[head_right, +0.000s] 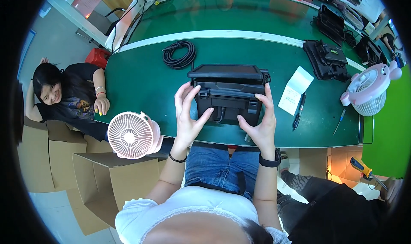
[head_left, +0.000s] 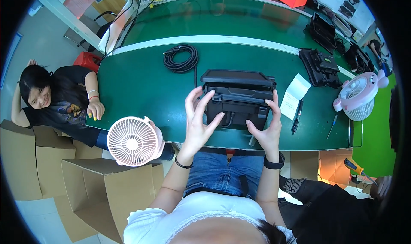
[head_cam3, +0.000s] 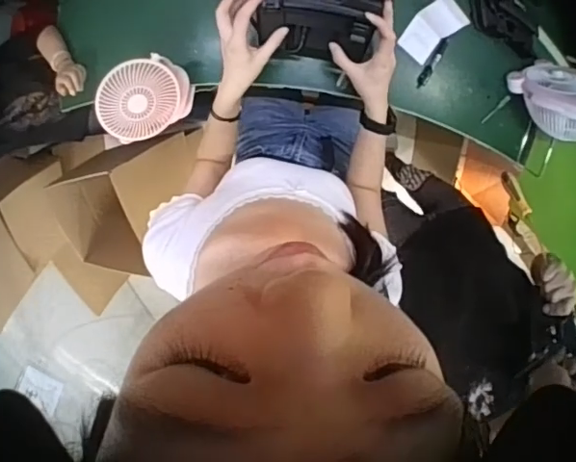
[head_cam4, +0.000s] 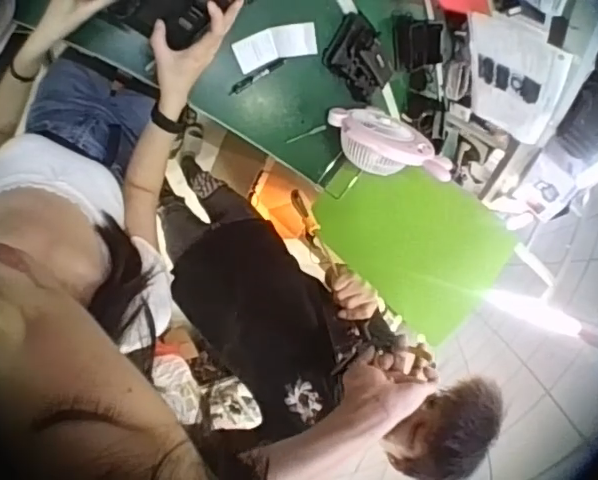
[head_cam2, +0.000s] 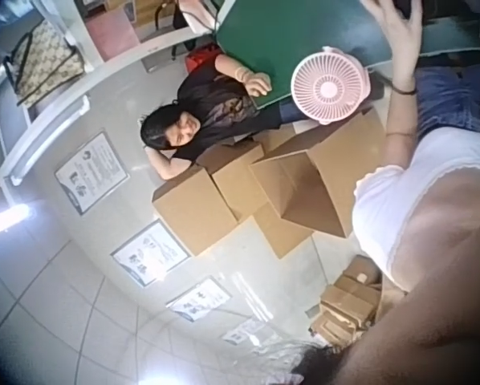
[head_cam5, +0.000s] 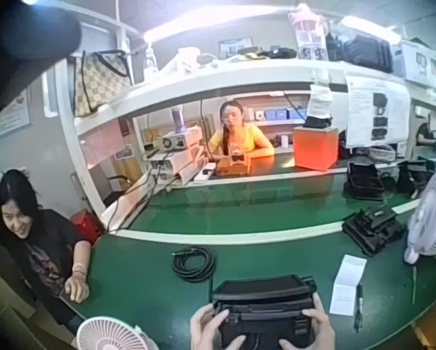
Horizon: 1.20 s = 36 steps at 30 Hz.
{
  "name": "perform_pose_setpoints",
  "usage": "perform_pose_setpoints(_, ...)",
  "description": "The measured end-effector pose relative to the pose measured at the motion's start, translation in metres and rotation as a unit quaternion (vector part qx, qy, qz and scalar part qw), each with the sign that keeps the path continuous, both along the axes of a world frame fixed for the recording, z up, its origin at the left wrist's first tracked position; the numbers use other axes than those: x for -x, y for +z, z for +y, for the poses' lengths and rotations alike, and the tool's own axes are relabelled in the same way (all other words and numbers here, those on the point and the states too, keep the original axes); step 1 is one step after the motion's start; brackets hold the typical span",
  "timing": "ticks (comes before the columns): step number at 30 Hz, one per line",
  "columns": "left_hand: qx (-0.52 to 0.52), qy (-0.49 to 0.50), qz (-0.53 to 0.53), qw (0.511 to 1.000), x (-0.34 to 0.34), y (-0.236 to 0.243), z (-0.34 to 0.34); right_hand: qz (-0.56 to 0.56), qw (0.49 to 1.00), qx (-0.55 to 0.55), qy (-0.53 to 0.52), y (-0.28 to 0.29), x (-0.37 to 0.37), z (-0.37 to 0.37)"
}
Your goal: Inspect electronic device cases and record findings on a notepad at a workshop bench.
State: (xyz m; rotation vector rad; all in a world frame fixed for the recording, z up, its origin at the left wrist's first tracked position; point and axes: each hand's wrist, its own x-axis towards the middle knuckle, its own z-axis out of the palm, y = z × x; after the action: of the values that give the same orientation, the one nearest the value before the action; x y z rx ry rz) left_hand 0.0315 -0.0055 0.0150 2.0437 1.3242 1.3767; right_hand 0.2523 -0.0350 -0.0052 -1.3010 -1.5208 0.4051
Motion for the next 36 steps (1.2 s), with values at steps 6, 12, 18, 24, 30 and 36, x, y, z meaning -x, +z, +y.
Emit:
perform_pose_setpoints(6, -0.019, -0.026, -0.013, 0.999, 0.001, -0.010, 0.009, -0.003, 1.000, 0.021, 0.000, 0.006, -0.002, 0.001)
perform_pose_setpoints(12, 0.047, -0.044, -0.164, 0.984, -0.009, -0.020, 0.009, -0.012, 0.992, -0.029, -0.124, -0.004, 0.018, -0.008)
perform_pose_setpoints(18, 0.047, -0.050, -0.155, 0.986, -0.011, -0.016, 0.009, 0.179, 0.982, 0.020, -0.047, -0.006, 0.016, -0.002)
perform_pose_setpoints(24, 0.054, -0.038, -0.142, 0.988, -0.010, -0.019, 0.005, 0.151, 0.988, 0.014, -0.034, 0.015, 0.016, 0.006)
perform_pose_setpoints(30, 0.055, -0.043, -0.135, 0.988, -0.010, -0.015, 0.013, 0.333, 0.942, -0.009, 0.049, 0.002, 0.011, 0.013)
perform_pose_setpoints(36, 0.053, -0.065, -0.225, 0.971, -0.007, -0.026, 0.023, 0.327, 0.945, -0.006, -0.019, 0.000, 0.015, 0.022)
